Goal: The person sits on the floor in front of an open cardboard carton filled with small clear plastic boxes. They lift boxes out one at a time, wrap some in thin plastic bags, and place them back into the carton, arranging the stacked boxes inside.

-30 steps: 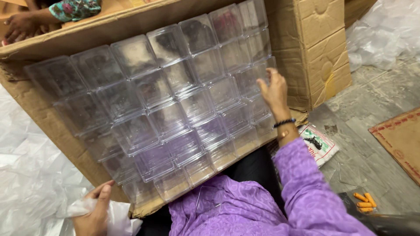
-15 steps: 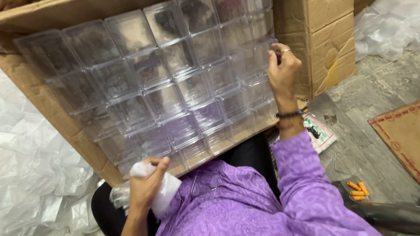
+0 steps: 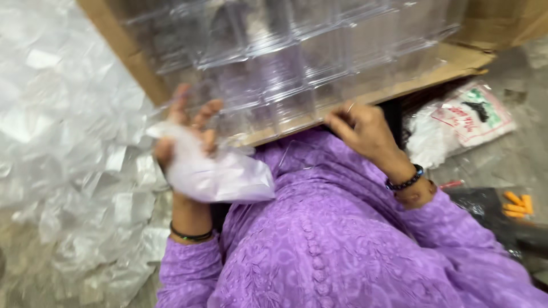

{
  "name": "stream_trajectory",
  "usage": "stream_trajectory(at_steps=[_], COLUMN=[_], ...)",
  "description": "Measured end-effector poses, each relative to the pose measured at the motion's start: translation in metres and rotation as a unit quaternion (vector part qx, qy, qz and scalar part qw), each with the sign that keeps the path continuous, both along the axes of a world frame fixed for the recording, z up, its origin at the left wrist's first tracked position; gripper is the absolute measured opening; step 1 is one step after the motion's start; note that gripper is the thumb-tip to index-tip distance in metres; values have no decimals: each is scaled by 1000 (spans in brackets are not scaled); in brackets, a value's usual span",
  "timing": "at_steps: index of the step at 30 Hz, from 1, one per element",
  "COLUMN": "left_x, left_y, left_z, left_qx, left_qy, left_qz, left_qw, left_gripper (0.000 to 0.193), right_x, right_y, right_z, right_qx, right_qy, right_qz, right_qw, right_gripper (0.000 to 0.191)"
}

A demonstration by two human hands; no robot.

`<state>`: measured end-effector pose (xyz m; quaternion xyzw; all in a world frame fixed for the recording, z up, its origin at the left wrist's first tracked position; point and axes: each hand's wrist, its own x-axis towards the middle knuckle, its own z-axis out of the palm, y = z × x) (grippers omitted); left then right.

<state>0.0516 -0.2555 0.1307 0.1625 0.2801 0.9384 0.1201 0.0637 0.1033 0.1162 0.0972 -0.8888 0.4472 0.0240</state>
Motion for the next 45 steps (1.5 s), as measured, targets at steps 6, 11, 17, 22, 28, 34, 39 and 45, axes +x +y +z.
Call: stream_trajectory(at_steps=[6,11,17,22,28,34,39,45], left_x=[62,62,22,17,16,32,30,32], left_y=[-60,-49,-22,49,87,83,81,79], left_z=[-27,-77,-92,-85,-41,-9,4,3], left_qx=[67,108,140,112,-45,-203,-227,-286], left_qy=[-44,-68,-31,-76,-3,30,49,90], left_qz=[31,-63,-125,-143,-57,73,94,93], left_qw=[996,990,982,981,997,976,968,949], left_gripper=[91,86,78,86,101,109,110,107], right_x=[8,-9,-1,21,12,16,22,23], right_y=[-46,-66,-3,-1,-53,-63,-70,-69], right_z=[-123,-169,-75,-8,-1,13,22,23], right_qx=[293,291,-60,-520,-425,-392,-385,-404], right_qy=[34,-33,-43,-99,-90,-92,-45,-39], right_qz=[235,242,52,141,136,136,152,170], right_qw=[926,925,996,836,890,905,909,898], right_gripper=[81,76,48,60,66,86,84,85])
